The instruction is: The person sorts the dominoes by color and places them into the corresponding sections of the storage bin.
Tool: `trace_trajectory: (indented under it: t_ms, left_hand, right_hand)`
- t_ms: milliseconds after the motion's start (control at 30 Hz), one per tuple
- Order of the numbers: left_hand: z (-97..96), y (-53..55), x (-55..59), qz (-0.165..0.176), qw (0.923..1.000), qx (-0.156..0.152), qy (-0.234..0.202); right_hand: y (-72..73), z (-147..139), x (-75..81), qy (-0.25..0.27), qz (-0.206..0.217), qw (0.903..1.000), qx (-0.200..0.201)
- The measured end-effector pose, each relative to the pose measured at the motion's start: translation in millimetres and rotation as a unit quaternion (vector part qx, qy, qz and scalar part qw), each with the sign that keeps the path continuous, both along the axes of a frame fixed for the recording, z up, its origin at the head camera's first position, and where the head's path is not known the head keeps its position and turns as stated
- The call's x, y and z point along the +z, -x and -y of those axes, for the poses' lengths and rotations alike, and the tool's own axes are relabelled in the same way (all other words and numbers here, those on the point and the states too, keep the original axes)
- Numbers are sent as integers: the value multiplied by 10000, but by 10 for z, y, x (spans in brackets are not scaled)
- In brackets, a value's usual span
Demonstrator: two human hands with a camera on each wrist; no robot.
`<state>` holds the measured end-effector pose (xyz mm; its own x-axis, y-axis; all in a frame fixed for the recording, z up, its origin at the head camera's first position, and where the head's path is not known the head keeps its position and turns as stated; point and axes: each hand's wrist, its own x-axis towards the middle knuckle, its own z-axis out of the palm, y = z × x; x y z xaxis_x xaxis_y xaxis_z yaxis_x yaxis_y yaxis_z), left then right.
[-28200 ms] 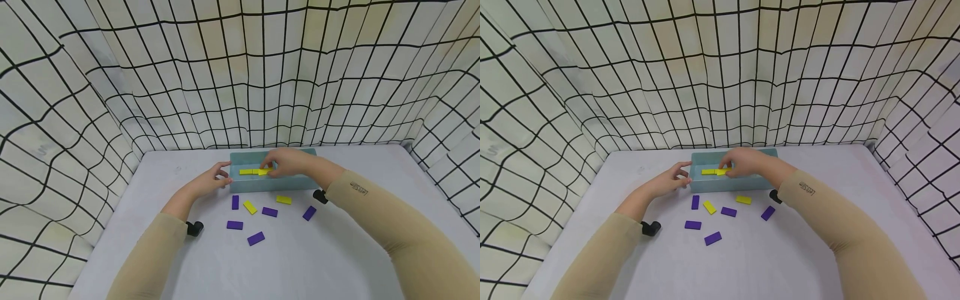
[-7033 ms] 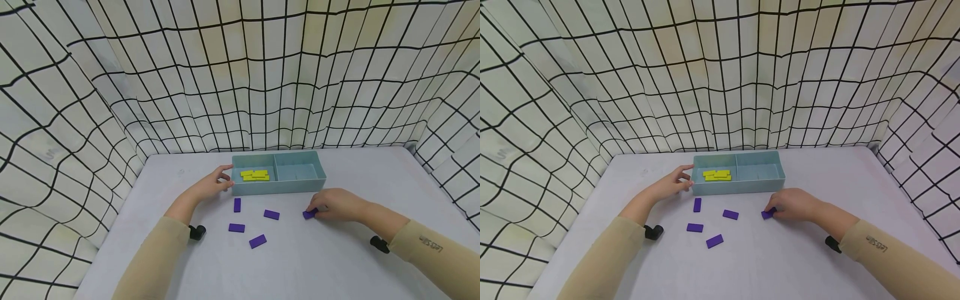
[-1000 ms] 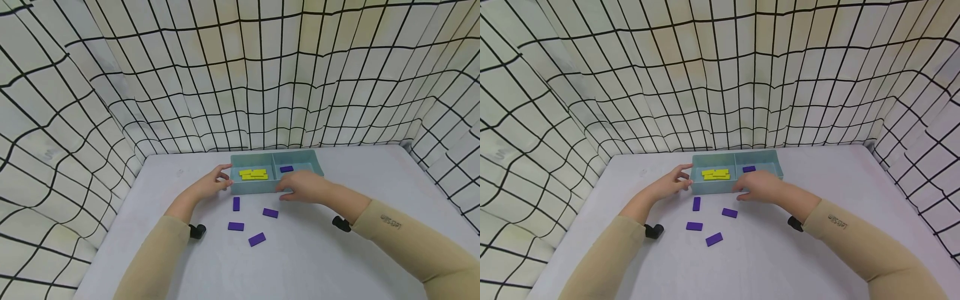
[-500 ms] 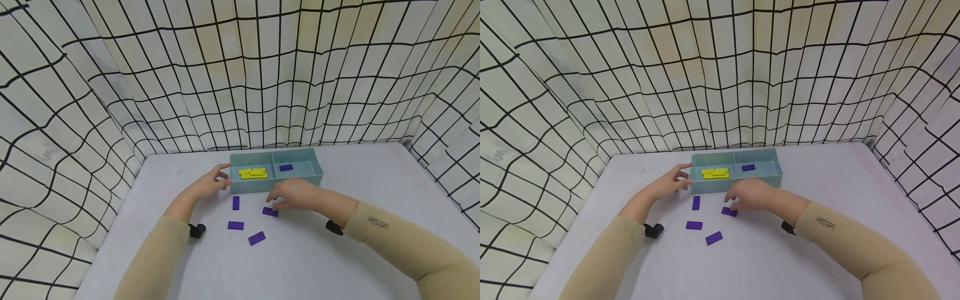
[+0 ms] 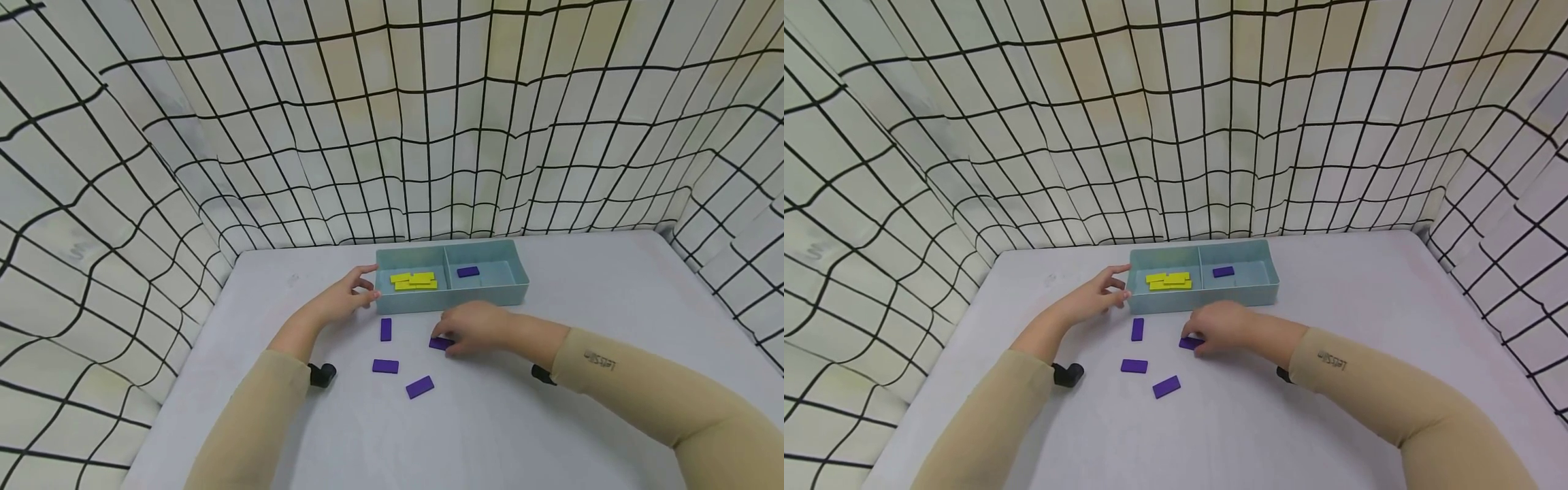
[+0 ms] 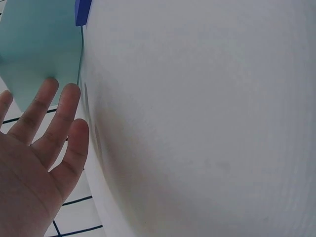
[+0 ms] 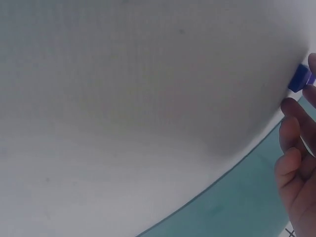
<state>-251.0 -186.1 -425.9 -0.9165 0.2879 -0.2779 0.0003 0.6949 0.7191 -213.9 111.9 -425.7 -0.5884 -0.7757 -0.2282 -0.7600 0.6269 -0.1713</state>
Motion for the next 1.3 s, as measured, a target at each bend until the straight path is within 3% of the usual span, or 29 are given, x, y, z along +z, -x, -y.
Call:
trace_trajectory:
  t_ms: [333, 667, 933, 1300]
  left_hand:
    - [-8, -13, -1, 5, 10000, -6, -33]
    - [-38, 1, 4, -54, 10000, -79, 2]
    - [-11, -4, 1, -69, 10000, -20, 50]
    - [16, -7, -5, -56, 10000, -7, 49]
  right_hand:
    - [-33, 19, -43, 22, -180, 9998, -63]
    - [-64, -53, -70, 404, -298, 9986, -161]
    - [-25, -120, 21, 594, -336, 9977, -56]
    - [45, -208, 258, 646, -211, 9966, -473]
